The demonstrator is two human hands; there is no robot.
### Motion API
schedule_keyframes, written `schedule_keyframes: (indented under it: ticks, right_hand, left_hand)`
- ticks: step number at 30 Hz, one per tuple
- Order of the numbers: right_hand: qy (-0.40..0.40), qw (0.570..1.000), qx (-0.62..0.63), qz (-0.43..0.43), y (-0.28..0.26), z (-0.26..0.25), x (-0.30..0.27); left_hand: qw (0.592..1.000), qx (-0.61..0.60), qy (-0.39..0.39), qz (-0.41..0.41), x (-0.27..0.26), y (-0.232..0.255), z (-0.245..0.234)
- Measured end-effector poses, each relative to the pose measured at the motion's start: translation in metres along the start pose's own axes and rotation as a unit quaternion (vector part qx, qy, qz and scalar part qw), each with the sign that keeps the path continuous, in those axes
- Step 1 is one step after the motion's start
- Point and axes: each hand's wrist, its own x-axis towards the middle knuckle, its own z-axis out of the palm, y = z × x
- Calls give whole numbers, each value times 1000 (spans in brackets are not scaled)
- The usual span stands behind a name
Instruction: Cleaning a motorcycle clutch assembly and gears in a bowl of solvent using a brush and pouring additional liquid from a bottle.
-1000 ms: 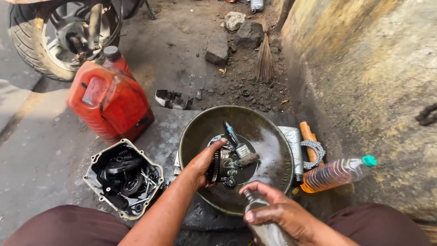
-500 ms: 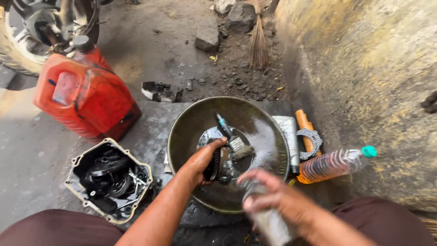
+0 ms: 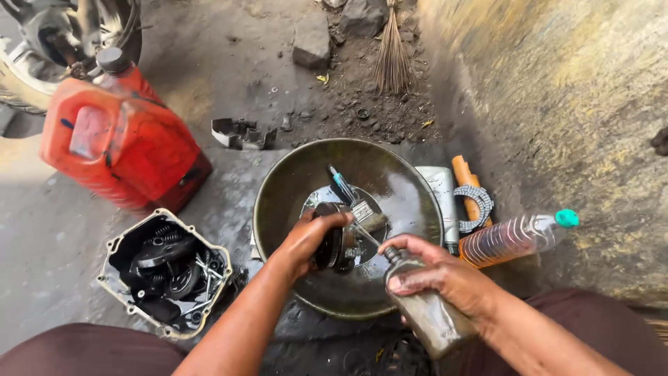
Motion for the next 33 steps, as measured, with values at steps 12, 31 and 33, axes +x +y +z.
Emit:
schedule_keyframes:
  ticks: [12,31,33]
  right_hand:
    - [-21,1000,0,-19,14,-21,6]
    - [-90,966,-240,-43,5,-29,-2]
    - [-85,995,-29,-41,-1,-32,5]
  left_hand:
    - [815,482,-17,320,-24,-5,5]
    - [843,426,10,328,-21,2,22]
    - [883,370,48,284,-11,-10,9]
